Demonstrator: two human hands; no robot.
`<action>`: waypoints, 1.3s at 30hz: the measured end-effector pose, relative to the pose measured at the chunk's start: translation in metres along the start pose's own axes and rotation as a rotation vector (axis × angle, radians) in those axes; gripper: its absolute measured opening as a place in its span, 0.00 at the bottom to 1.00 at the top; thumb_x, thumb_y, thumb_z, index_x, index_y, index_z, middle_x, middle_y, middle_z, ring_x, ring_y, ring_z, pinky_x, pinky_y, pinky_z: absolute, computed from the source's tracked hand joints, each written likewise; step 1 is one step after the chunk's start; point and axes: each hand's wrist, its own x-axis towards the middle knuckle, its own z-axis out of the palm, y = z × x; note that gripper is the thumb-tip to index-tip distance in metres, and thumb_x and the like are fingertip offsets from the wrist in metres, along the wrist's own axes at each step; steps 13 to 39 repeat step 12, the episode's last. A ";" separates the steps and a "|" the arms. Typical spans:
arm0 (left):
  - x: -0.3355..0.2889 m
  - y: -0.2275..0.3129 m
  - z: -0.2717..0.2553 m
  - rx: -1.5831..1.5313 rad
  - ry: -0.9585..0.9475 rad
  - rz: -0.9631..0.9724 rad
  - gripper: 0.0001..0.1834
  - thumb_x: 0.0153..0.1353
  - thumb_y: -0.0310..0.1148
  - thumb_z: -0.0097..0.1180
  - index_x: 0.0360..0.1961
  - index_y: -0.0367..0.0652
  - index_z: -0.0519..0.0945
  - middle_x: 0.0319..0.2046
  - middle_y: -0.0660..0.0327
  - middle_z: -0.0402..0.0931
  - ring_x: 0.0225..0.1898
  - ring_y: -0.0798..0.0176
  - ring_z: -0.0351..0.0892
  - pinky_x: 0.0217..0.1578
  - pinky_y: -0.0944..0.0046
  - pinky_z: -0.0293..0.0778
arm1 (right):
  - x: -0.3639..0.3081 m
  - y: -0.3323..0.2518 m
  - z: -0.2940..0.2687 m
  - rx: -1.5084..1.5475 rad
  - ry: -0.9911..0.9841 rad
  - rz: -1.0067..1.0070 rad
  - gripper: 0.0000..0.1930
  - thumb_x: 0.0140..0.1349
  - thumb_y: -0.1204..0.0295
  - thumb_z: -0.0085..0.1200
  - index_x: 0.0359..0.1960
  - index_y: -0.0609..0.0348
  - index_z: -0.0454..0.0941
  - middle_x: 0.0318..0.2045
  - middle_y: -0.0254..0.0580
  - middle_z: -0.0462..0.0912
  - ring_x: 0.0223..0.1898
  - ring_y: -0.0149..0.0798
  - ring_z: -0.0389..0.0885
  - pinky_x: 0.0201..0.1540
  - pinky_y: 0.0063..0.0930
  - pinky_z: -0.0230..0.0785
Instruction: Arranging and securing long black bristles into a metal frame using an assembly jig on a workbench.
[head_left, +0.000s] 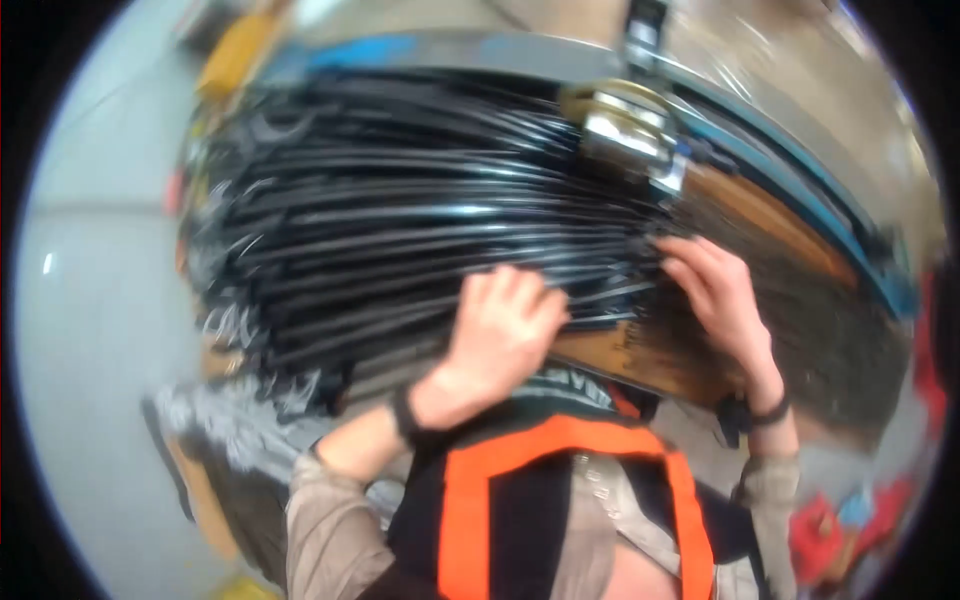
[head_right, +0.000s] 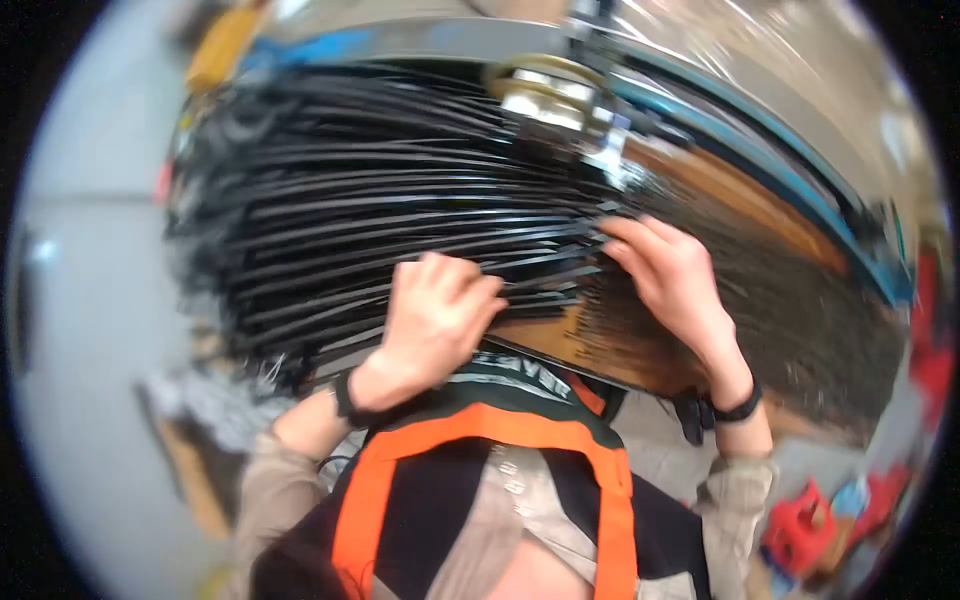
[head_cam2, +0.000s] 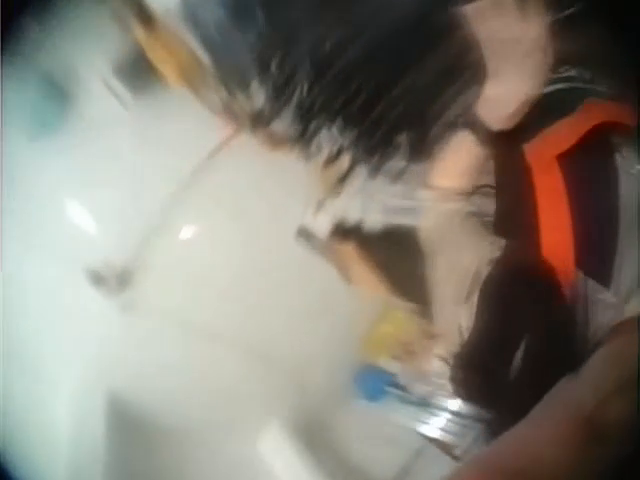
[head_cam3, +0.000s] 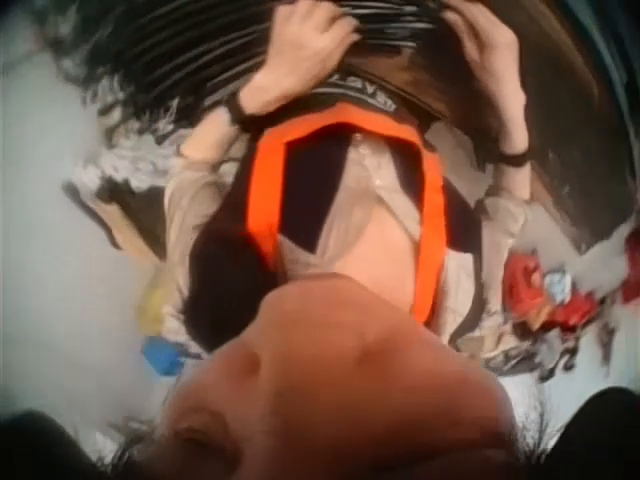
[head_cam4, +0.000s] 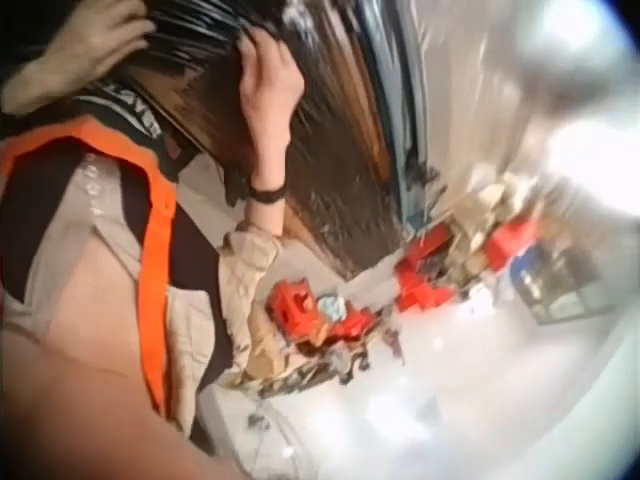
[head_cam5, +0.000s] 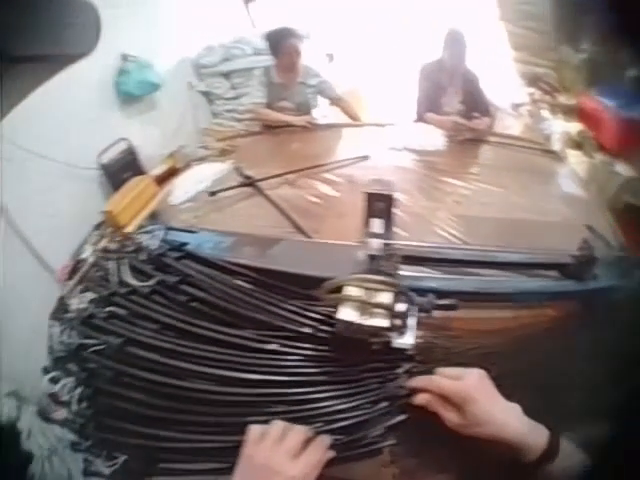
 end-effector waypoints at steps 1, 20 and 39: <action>0.000 0.001 0.005 -0.011 0.077 0.026 0.10 0.53 0.34 0.65 0.37 0.45 0.81 0.34 0.63 0.72 0.37 0.61 0.70 0.39 0.58 0.62 | -0.002 -0.005 -0.008 -0.013 -0.022 0.057 0.11 0.61 0.79 0.55 0.46 0.63 0.80 0.27 0.46 0.77 0.28 0.43 0.77 0.33 0.31 0.69; 0.017 -0.005 0.002 0.334 -0.101 0.019 0.14 0.49 0.34 0.64 0.40 0.51 0.84 0.36 0.64 0.73 0.42 0.64 0.72 0.42 0.62 0.63 | -0.002 0.017 -0.004 0.099 0.040 0.149 0.06 0.61 0.75 0.58 0.39 0.58 0.85 0.32 0.39 0.84 0.30 0.39 0.80 0.38 0.24 0.71; 0.017 -0.005 0.002 0.334 -0.101 0.019 0.14 0.49 0.34 0.64 0.40 0.51 0.84 0.36 0.64 0.73 0.42 0.64 0.72 0.42 0.62 0.63 | -0.002 0.017 -0.004 0.099 0.040 0.149 0.06 0.61 0.75 0.58 0.39 0.58 0.85 0.32 0.39 0.84 0.30 0.39 0.80 0.38 0.24 0.71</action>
